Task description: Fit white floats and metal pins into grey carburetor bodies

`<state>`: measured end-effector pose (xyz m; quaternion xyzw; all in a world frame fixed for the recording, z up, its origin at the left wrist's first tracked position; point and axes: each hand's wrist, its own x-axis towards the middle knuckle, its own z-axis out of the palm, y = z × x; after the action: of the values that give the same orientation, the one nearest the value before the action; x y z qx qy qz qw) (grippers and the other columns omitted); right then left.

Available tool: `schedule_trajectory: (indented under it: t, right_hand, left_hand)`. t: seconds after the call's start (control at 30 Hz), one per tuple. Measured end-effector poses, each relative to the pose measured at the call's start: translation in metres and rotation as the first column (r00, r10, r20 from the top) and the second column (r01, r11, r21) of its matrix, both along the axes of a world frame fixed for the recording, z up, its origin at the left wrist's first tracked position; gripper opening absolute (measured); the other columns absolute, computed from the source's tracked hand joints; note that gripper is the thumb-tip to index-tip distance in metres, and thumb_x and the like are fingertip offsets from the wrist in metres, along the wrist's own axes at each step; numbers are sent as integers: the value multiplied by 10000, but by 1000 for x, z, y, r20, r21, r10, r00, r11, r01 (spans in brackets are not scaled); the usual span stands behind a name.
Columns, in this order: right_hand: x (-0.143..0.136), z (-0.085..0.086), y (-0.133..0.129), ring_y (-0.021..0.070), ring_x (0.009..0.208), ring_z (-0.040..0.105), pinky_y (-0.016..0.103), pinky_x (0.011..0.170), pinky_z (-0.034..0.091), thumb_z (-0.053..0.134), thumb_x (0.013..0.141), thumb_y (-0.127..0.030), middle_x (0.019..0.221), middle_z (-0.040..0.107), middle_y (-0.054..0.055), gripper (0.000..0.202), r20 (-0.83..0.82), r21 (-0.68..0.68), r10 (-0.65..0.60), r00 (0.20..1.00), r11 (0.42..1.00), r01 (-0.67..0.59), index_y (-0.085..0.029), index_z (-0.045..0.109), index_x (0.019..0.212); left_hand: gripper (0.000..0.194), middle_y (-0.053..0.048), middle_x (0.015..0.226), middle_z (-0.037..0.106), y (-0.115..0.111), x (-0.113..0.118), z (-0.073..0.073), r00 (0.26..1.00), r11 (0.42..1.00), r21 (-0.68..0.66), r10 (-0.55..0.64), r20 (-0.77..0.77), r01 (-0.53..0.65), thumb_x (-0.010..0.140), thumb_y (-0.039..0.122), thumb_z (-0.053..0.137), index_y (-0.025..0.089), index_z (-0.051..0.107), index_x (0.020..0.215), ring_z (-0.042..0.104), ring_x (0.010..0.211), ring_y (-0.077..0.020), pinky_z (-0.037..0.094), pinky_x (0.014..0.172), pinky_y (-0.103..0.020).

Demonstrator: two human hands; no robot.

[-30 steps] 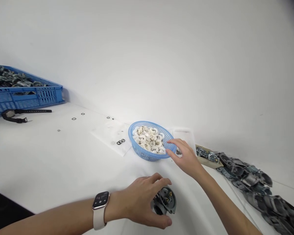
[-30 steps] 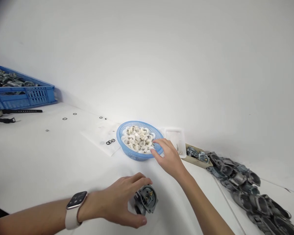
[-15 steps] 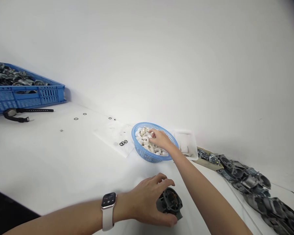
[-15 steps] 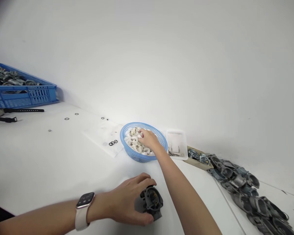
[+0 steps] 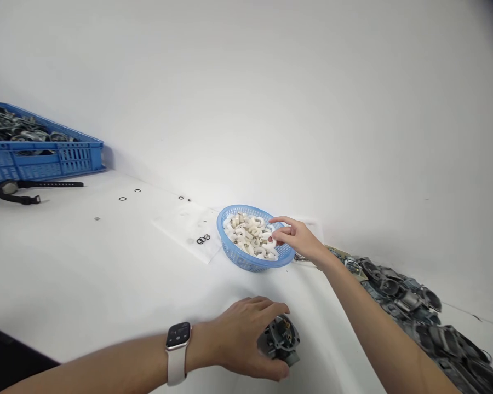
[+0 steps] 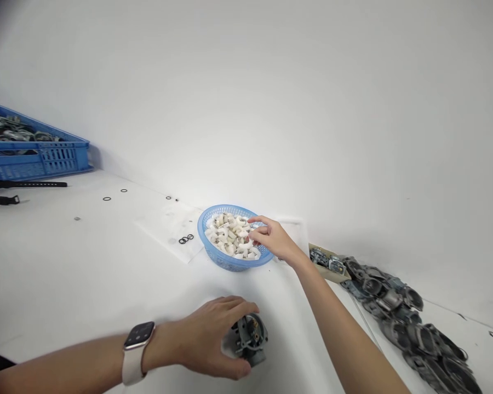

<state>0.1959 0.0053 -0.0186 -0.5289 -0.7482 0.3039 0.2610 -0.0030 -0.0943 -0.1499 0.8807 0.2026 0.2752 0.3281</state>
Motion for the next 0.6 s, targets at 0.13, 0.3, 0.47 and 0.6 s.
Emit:
schedule_trajectory:
  t: [0.13, 0.3, 0.47, 0.6]
  right_hand:
    - [10, 13, -40, 206, 797, 723, 348, 773, 568, 659, 892, -338, 856, 799, 51, 414, -50, -83, 15, 999, 996, -19, -193, 590, 1274]
    - [24, 23, -80, 249, 908, 748, 384, 837, 560, 671, 906, -349, 900, 805, 43, 390, 1, -216, 40, 999, 976, -39, -233, 606, 1273]
    - [28, 26, -110, 229, 886, 744, 363, 858, 550, 708, 854, -252, 903, 802, 11, 391, 204, -399, 195, 959, 911, -100, -260, 629, 1237]
    - [20, 16, -120, 201, 842, 725, 290, 739, 532, 688, 804, -182, 862, 783, -19, 368, 314, -415, 282, 907, 899, -136, -285, 676, 1157]
  left_hand:
    - [834, -84, 1292, 659, -2, -1, 4, 1000, 1000, -13, -2, -31, 2, 724, 506, 815, 286, 461, 1447, 615, 1217, -355, 493, 1062, -508]
    - [830, -101, 1413, 601, -6, -4, 11, 998, 999, -47, -4, -60, 1, 745, 464, 809, 274, 441, 1464, 553, 1311, -378, 463, 1098, -528]
    - [775, -75, 1349, 629, -7, -5, 12, 998, 998, -54, -42, -52, 39, 768, 429, 793, 293, 439, 1445, 599, 1230, -337, 495, 1050, -488]
    - [687, -58, 1317, 638, -6, -4, 11, 999, 999, -47, -30, -42, 28, 762, 410, 797, 292, 484, 1362, 595, 1219, -322, 488, 1041, -467]
